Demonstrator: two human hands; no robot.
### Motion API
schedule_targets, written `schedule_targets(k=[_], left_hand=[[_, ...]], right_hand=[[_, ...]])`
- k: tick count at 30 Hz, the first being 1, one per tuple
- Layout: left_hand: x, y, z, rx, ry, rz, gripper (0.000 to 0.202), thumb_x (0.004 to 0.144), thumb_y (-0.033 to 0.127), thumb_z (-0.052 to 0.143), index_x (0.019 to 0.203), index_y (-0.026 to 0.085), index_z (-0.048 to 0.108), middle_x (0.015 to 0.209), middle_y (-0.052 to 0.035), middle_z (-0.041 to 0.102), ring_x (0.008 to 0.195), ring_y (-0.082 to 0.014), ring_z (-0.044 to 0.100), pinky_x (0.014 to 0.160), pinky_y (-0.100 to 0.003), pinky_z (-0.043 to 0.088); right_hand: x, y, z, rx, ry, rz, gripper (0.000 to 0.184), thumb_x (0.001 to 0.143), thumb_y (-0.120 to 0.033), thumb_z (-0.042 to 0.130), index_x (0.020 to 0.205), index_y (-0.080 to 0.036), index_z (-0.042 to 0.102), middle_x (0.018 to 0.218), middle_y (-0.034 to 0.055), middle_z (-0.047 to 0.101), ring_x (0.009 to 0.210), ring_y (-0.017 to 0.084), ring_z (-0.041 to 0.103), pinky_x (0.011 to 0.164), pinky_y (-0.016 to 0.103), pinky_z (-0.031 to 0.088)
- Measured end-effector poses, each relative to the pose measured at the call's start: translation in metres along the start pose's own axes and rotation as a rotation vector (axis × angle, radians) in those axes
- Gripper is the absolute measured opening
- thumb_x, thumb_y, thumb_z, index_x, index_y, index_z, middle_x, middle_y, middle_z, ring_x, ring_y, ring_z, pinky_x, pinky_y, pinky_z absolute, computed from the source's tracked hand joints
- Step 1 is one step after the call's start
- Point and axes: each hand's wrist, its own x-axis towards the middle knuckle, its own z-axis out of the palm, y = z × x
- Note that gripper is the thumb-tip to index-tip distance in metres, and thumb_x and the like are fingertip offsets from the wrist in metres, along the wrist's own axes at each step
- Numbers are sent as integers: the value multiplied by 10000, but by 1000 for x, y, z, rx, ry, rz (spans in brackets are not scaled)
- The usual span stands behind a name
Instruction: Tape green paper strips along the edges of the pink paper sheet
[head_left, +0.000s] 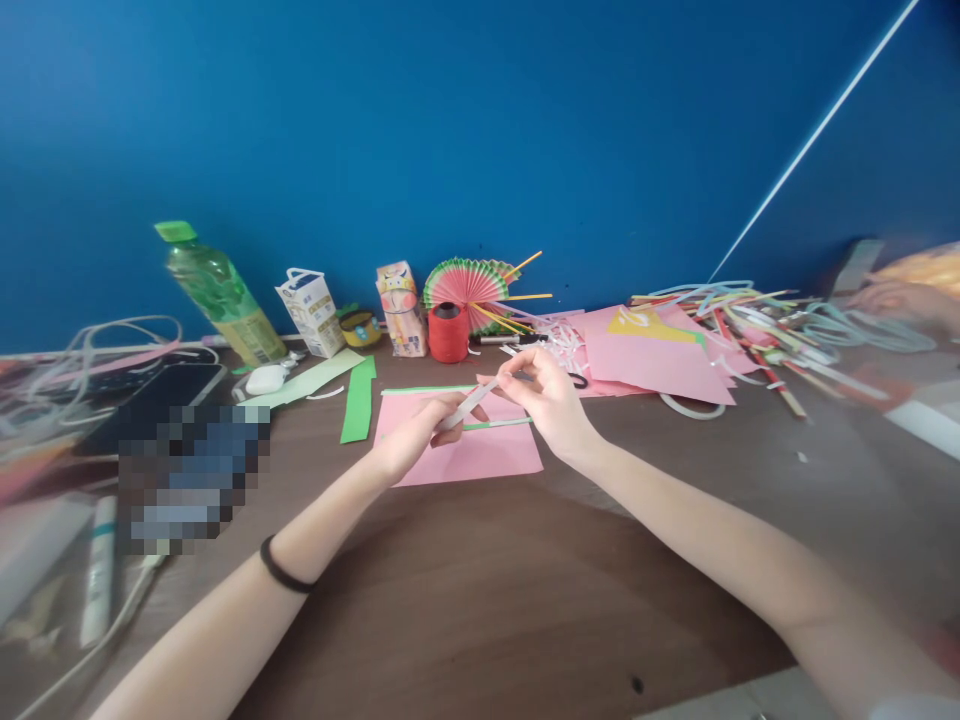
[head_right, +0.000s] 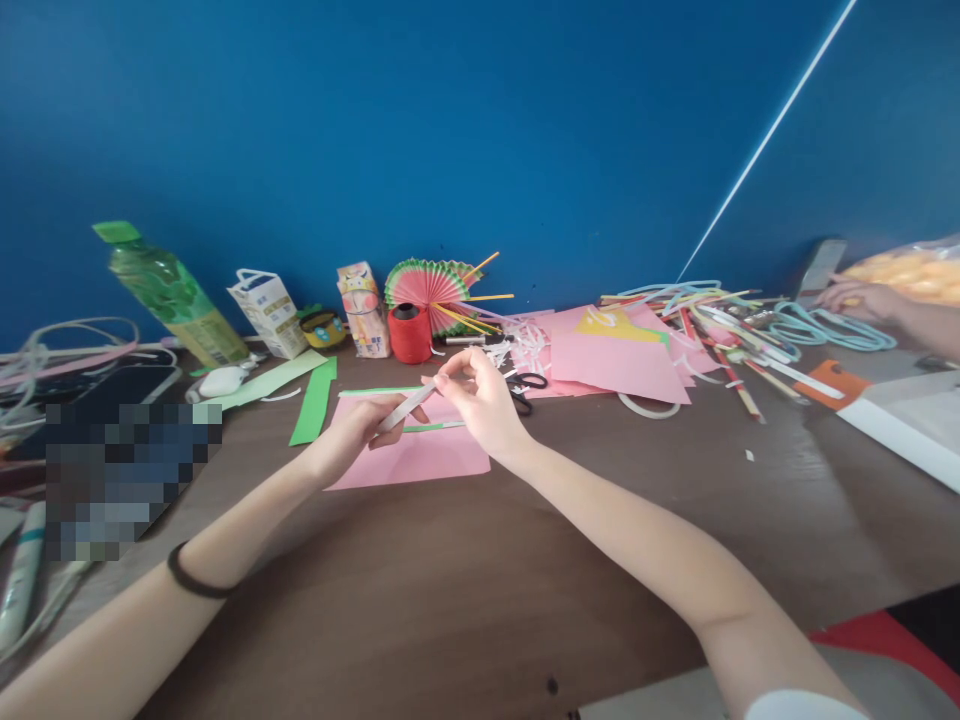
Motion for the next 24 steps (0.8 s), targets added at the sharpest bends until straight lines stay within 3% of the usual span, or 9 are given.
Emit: schedule_targets(k=[6,11,20,24], left_hand=[[-1,0,0,-18,13,24,340,790,222,279,926,129,576,504,41,272,512,-99,265,553,-249,244],[-2,1,0,13,31,10,356,826,261,285,942,121,591,514,41,278,513,-95,264,540,-245,228],[1,-3,-3,-60,164,11,253,807,273,335,738,125,528,513,52,177,475,-78,162,479,-232,146],[1,-5,-5,-88,158,38,215,791,256,350,711,135,508,512,51,170,478,-80,157,478,-230,146]], right_hand=[[0,-1,0,33,-11,-3,279,759,-385,641,796,-195,440,835,-3,471,813,172,612,848,378,478],[0,-1,-1,85,-35,-29,295,773,-305,629,929,-226,391,795,-27,488,813,175,622,861,401,467],[-3,-1,5,265,-153,-35,316,756,-242,634,954,-247,387,652,-74,381,920,194,600,938,419,393],[-4,-3,10,317,-166,-10,336,726,-255,655,905,-247,371,626,-77,366,922,206,595,901,419,412]])
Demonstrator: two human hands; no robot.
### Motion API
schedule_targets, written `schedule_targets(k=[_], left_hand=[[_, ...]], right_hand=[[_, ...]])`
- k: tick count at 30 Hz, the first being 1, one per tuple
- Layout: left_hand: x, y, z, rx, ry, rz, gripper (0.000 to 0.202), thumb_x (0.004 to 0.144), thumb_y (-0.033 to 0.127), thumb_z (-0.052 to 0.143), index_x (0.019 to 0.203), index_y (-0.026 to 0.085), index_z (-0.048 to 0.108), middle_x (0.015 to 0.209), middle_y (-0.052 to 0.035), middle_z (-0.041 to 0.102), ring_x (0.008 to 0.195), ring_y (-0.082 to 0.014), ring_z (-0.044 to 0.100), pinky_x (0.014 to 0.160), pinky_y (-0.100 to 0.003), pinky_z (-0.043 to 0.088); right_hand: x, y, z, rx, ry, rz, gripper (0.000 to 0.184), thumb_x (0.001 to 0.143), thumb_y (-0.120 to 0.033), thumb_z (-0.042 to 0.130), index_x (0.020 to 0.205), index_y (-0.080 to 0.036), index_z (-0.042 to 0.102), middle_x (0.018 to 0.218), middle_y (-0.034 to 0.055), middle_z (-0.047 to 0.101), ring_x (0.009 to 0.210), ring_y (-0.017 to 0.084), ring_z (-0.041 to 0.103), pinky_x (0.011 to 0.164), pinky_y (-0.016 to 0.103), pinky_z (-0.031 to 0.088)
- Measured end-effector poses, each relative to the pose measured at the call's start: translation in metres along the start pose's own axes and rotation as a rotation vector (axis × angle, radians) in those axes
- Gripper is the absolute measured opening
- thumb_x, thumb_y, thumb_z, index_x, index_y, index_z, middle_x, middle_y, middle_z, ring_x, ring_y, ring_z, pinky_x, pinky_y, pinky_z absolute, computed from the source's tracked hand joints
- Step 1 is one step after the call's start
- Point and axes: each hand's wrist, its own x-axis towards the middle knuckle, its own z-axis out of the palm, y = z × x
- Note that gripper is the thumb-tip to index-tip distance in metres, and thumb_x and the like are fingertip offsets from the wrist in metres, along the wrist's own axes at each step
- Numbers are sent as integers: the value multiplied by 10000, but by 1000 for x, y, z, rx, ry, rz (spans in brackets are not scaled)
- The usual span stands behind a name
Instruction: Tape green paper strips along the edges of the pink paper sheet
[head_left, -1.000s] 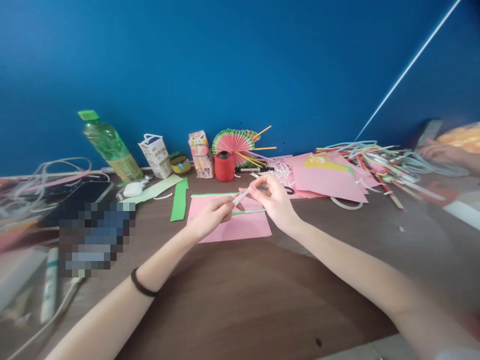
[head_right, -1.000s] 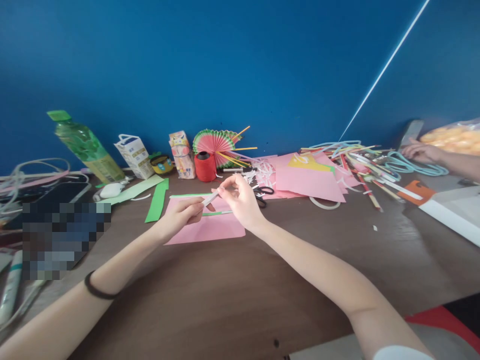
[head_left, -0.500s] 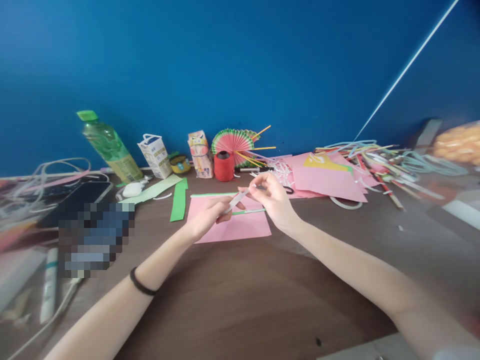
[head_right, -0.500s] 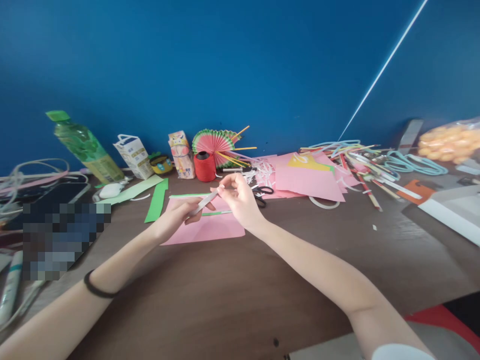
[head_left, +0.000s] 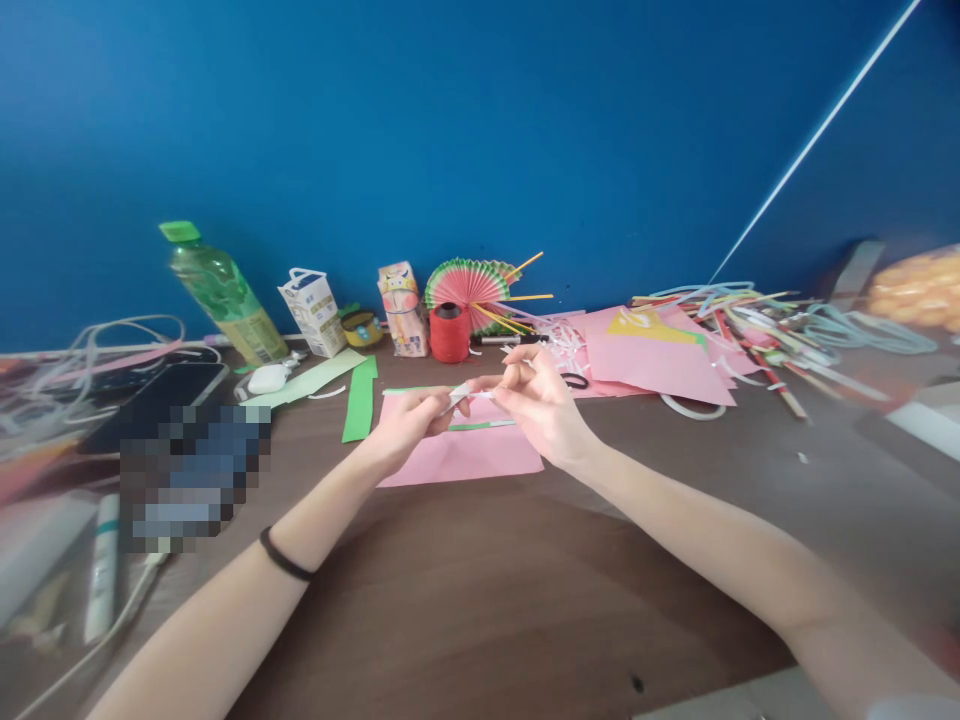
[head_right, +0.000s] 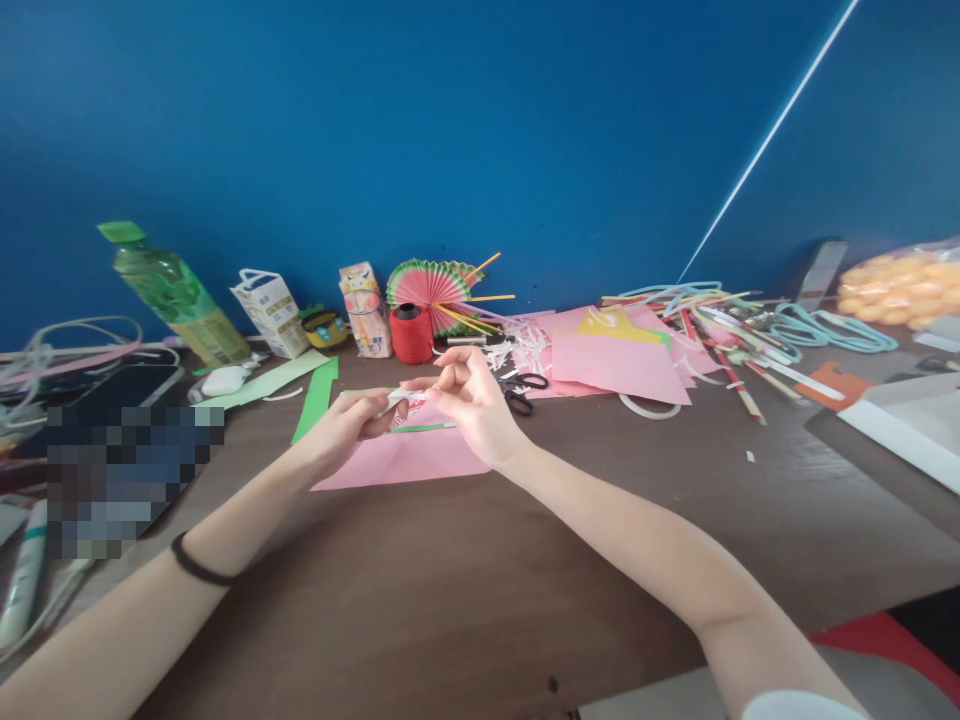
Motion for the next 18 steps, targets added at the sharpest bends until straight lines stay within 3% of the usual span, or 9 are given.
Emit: schedule_targets(k=[8,18], left_hand=[[-1,2,-2,2,-30,18,203,796,243,344,723,136,501,503,49,194,491,-84,174,494,-230,163],[0,0,-4,-49,-53,13,216,807,271,354,759,135,515,503,51,201,496,-83,190,519,-235,202]], right_hand=[[2,2,-3,103,35,102,374,664,-238,681,860,-241,362,626,-74,353,961,218,578,837,370,428],[3,5,-6,91,21,150,373,643,-287,681,853,-257,373,624,-62,383,914,202,578,897,403,420]])
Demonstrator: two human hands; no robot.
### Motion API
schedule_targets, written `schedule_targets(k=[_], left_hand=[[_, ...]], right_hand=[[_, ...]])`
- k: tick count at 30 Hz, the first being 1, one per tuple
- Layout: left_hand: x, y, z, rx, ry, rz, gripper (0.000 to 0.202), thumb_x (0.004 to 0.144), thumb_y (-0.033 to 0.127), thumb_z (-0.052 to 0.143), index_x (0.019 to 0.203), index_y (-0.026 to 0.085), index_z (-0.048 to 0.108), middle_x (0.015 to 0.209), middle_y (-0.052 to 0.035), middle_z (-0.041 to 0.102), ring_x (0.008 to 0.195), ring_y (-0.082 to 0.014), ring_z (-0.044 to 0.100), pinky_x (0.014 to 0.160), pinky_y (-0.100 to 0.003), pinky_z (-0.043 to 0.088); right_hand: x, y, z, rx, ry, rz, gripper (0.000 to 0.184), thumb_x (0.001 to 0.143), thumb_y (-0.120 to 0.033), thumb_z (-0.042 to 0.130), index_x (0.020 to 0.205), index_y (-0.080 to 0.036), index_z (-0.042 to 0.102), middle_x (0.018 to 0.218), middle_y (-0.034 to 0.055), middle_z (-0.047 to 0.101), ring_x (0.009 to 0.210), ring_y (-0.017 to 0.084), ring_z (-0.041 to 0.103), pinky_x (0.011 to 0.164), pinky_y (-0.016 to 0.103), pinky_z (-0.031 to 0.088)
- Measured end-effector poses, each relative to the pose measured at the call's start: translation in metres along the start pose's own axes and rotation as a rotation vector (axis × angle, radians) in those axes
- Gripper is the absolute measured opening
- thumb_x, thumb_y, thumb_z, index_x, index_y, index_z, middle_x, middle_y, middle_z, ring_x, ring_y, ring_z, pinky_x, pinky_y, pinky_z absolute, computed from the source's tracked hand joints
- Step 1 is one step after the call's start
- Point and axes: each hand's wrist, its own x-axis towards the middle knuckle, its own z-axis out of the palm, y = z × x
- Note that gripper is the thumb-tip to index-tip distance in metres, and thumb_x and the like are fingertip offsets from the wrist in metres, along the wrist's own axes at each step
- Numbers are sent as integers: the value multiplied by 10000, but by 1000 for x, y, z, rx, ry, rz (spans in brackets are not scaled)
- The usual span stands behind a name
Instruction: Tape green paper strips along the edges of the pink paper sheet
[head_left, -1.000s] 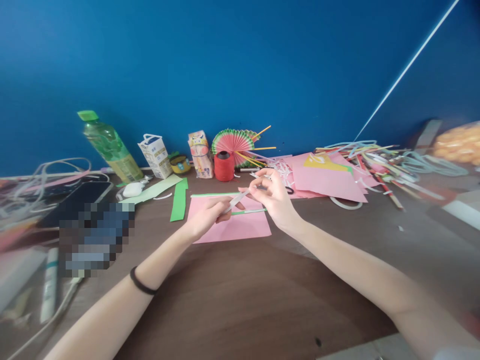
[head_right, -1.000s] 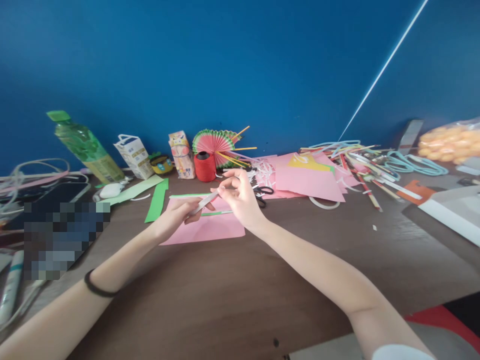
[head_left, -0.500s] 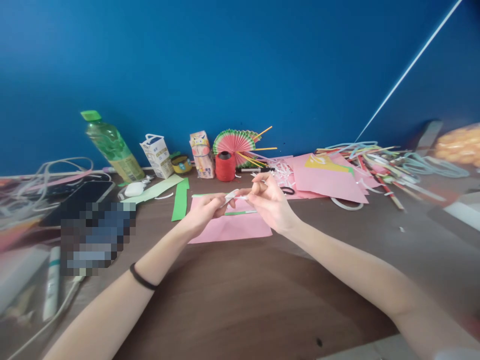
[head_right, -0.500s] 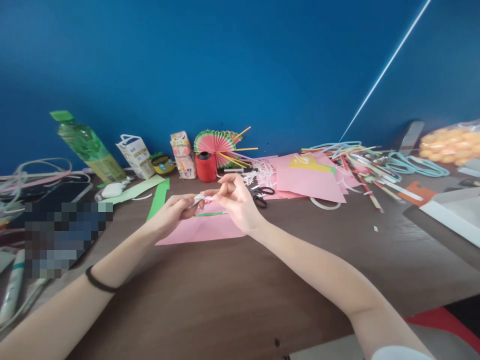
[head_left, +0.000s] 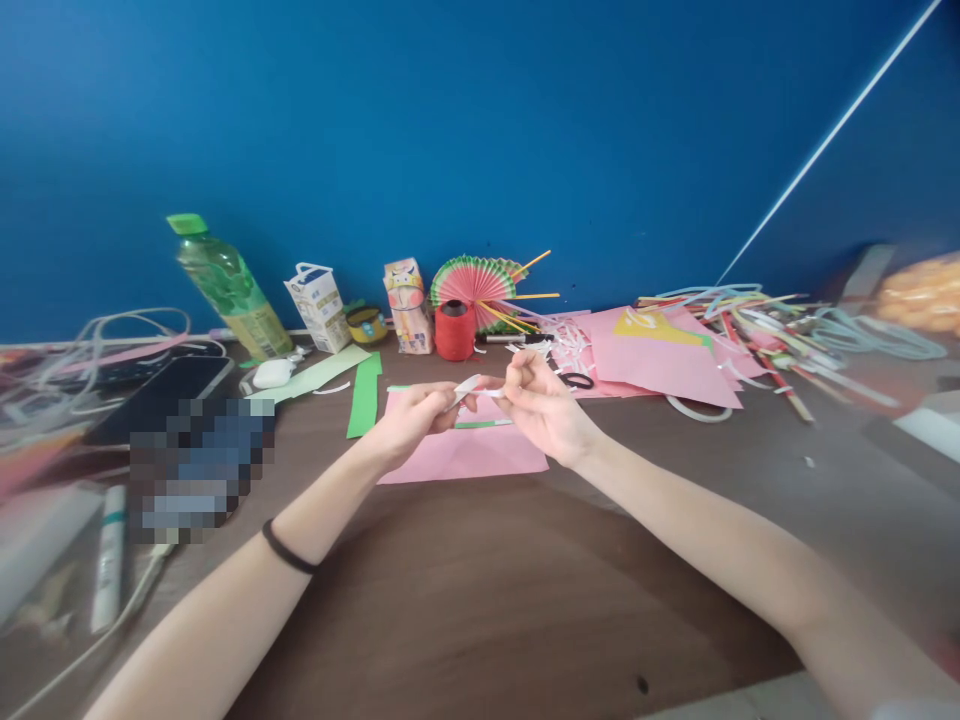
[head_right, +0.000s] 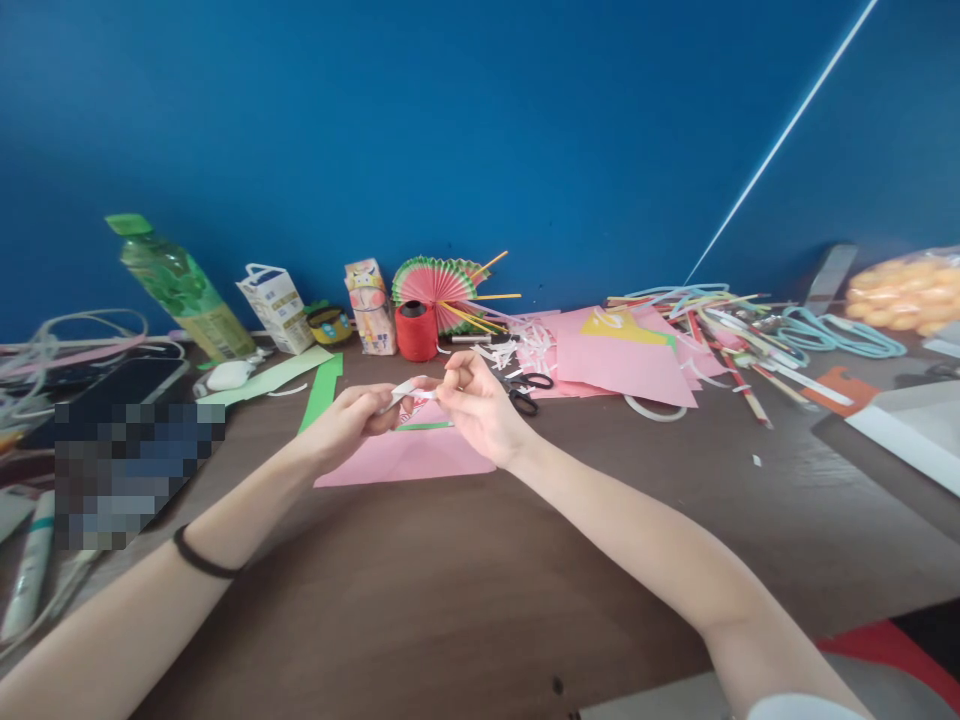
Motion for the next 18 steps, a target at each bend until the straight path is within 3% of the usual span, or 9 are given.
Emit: schedule_targets(k=[13,18], left_hand=[[0,-4,-6,-66,-65,-30,183,771,217,358,728,126,511,481,58,220,483,-76,204,525,-237,234],[4,-2,-16,-97,36,-23,195,770,234,361,702,135,514,461,65,152,446,-68,171,518,-219,276]], right_hand=[[3,5,-12,-68,-76,43,321,665,-300,657,854,-246,402,667,-34,395,884,191,575,714,327,504],[5,-8,-13,-55,-95,1,326,691,-354,655,886,-249,415,659,-42,361,842,187,575,830,405,466]])
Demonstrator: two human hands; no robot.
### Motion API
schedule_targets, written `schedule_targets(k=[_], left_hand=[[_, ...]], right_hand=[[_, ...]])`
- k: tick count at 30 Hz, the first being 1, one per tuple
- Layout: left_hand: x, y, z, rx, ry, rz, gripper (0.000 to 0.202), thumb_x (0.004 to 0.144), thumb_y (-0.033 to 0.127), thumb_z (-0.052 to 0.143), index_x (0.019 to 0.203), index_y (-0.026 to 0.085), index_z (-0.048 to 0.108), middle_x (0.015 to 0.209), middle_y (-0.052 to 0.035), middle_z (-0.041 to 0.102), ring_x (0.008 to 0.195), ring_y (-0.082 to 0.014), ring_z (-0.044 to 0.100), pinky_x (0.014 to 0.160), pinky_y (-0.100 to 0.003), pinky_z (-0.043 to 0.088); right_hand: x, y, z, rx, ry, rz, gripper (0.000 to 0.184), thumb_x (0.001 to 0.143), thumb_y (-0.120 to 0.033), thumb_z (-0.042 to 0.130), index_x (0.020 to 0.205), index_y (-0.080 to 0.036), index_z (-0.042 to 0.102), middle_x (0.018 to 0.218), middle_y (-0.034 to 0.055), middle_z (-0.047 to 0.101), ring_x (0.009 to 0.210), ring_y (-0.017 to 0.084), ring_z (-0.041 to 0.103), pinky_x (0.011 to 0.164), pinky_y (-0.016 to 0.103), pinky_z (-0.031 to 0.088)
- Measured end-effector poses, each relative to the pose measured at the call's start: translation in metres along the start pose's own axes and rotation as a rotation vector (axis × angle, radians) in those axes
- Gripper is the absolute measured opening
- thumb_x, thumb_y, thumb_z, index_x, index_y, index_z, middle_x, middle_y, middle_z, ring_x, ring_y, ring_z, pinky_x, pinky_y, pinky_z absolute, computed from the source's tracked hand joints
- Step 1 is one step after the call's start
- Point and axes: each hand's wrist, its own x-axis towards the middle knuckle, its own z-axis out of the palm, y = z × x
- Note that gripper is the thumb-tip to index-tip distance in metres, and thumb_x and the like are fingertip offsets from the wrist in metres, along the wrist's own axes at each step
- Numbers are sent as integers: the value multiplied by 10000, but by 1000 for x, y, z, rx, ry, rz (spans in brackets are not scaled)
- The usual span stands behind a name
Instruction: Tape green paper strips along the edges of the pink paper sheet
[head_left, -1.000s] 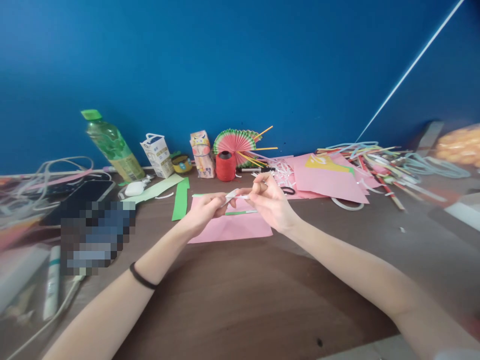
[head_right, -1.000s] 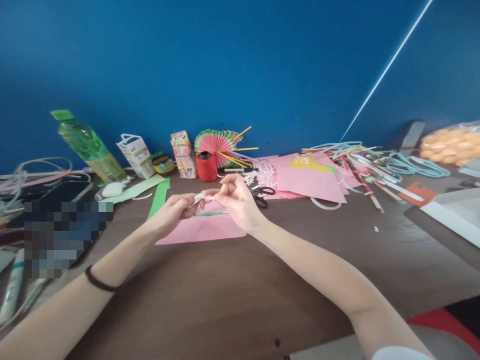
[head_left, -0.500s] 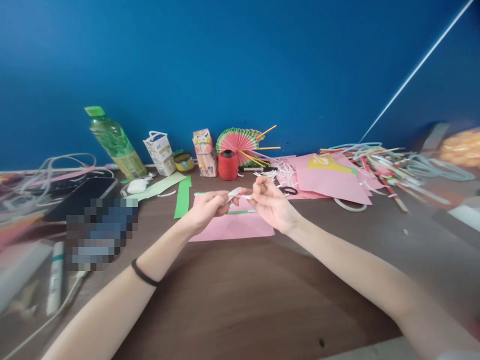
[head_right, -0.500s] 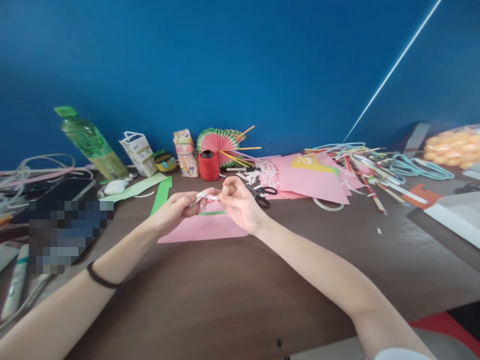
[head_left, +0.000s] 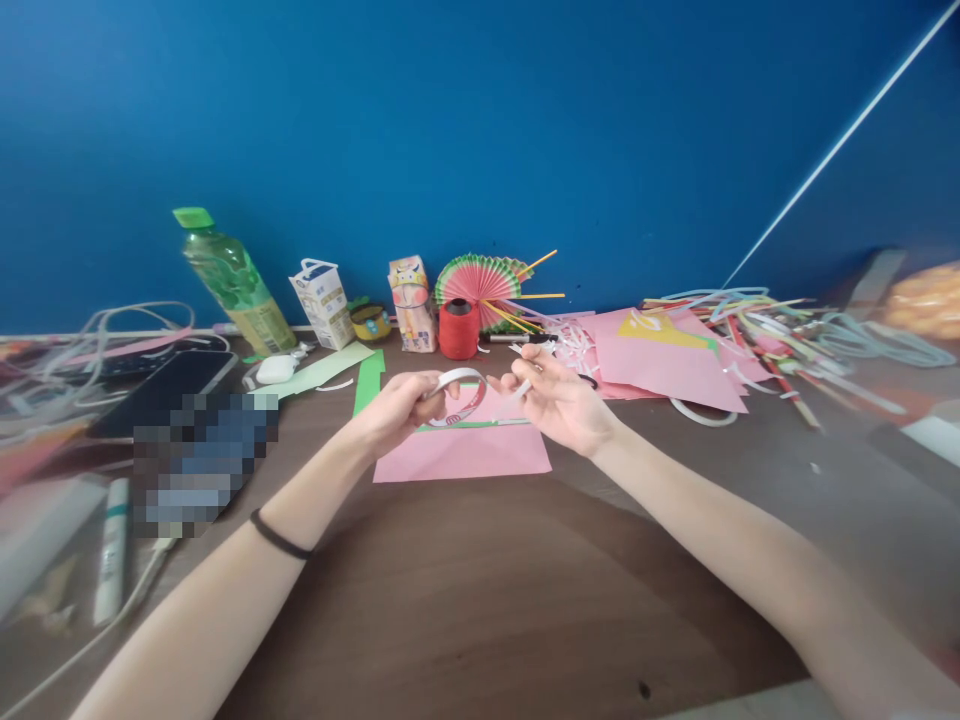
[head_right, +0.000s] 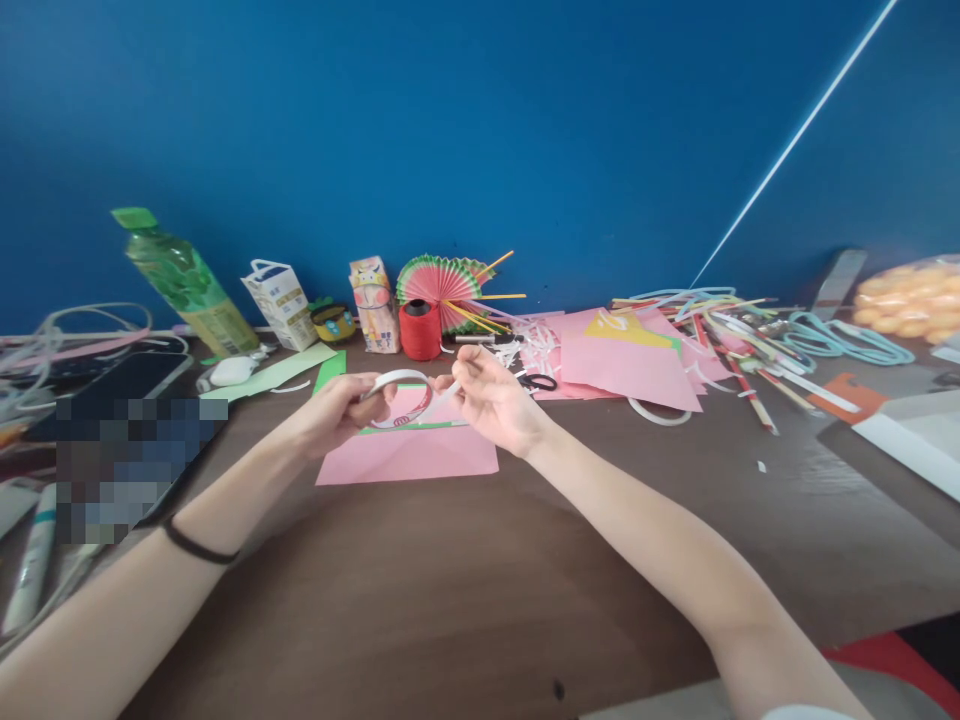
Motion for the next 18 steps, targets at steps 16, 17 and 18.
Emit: schedule_targets(k=[16,17,18], left_hand=[[1,-11,-33,1468,308,-124,208,781,296,487,935,178,562,985,-90,579,937,-263,510,761,-345,378],[1,-11,-30,1487,318,-63,214,778,288,499,947,171,560,994,-96,571,957,-269,499,784,-360,374],[2,-11,-27,1476,305,0,210,780,276,502,948,166,560,990,-96,567,958,-263,497,798,-364,373]], right_hand=[[-2,13,-7,-481,72,-72,374,735,-186,574,1073,-203,417,931,39,526,825,159,559,702,298,455],[-2,12,-7,-478,100,-70,367,727,-193,578,1059,-201,422,915,33,522,814,158,562,713,304,453],[-1,12,-7,-475,121,-67,362,720,-199,582,1047,-200,427,899,28,517,806,157,561,716,306,452]])
